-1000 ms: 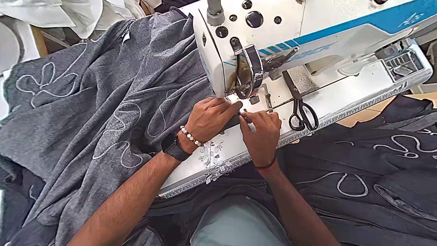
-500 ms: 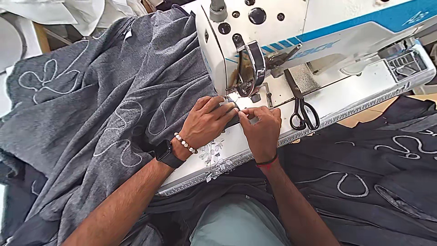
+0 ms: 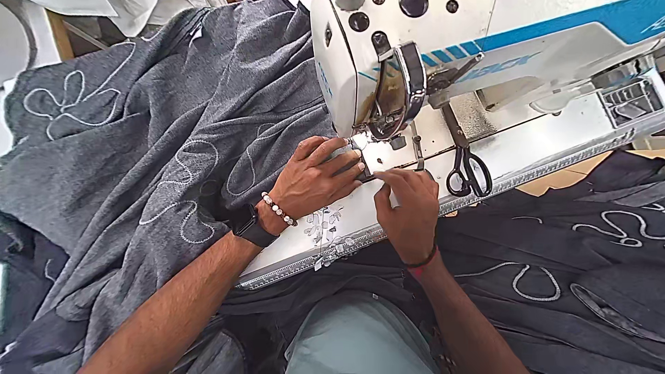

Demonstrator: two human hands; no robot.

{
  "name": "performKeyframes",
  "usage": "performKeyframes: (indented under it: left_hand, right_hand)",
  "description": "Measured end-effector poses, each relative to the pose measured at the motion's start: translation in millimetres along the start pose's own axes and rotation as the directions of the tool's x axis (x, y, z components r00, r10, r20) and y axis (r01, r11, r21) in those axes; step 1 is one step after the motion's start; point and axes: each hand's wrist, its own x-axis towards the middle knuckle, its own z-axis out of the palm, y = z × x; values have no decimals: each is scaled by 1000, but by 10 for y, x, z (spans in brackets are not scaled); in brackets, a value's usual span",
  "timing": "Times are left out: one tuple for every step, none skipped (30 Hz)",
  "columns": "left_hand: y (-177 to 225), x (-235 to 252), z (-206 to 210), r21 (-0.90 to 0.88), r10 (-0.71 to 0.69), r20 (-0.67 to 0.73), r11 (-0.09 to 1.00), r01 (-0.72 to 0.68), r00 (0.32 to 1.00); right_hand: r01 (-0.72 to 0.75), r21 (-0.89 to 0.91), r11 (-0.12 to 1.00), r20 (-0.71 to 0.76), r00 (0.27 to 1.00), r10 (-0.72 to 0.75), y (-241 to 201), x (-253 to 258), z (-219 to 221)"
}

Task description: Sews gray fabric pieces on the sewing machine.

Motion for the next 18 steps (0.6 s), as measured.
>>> performKeyframes:
  left_hand:
    - [36, 17, 1, -1, -20, -22, 1000, 20, 1000]
    - [81, 42, 3, -29, -69, -38, 997, 68, 997]
    - [129, 66, 6, -91, -145, -41, 986, 141, 989]
    - [167, 85, 15, -174, -230, -35, 960, 220, 973]
    - [190, 98, 27, -246, -300, -29, 927, 284, 954]
    - [196, 101, 42, -292, -343, -26, 901, 320, 939]
    - [197, 94, 58, -314, -365, -26, 887, 339, 930]
    - [201, 78, 67, -320, -379, -22, 879, 353, 925]
    - [196, 66, 66, -307, -391, -11, 877, 369, 920]
    - [194, 51, 57, -285, -406, 8, 875, 392, 914]
    - [192, 40, 44, -253, -424, 30, 873, 417, 905]
    - [175, 42, 36, -213, -436, 41, 875, 434, 899]
    - [162, 39, 38, -171, -443, 48, 880, 444, 895]
    - [157, 35, 42, -134, -443, 52, 885, 446, 895]
    - [155, 35, 47, -103, -442, 52, 890, 445, 896]
    - [156, 35, 50, -73, -440, 52, 893, 443, 896]
    - [160, 33, 50, -43, -440, 53, 896, 443, 896]
    - [165, 26, 56, -23, -442, 51, 896, 444, 895]
  right_hand:
    - [16, -8, 1000, 10, 1000, -16, 43, 42, 0]
    - [41, -19, 999, 30, 999, -40, 77, 87, 9]
    - [71, -23, 997, 42, 997, -70, 96, 125, 24]
    - [100, -30, 995, 47, 994, -99, 101, 157, 41]
    - [128, -27, 991, 41, 991, -127, 101, 183, 61]
    - [152, -17, 988, 23, 988, -151, 102, 207, 88]
    - [169, -7, 986, 4, 986, -169, 105, 223, 112]
    - [184, -3, 983, -5, 983, -184, 113, 227, 128]
    - [198, -4, 980, -5, 980, -198, 122, 228, 139]
    - [212, -3, 977, -3, 977, -212, 134, 208, 145]
    - [223, -1, 975, -5, 975, -223, 142, 177, 146]
    - [237, 6, 972, -12, 972, -237, 151, 170, 151]
    - [248, 9, 969, -11, 969, -248, 151, 169, 146]
    - [258, 11, 966, -2, 966, -258, 147, 170, 136]
    - [269, 15, 963, 7, 963, -269, 146, 180, 127]
    - [284, 17, 959, 14, 959, -285, 147, 197, 120]
    - [304, 10, 953, 30, 952, -304, 152, 217, 108]
    - [328, -7, 945, 54, 943, -327, 156, 243, 86]
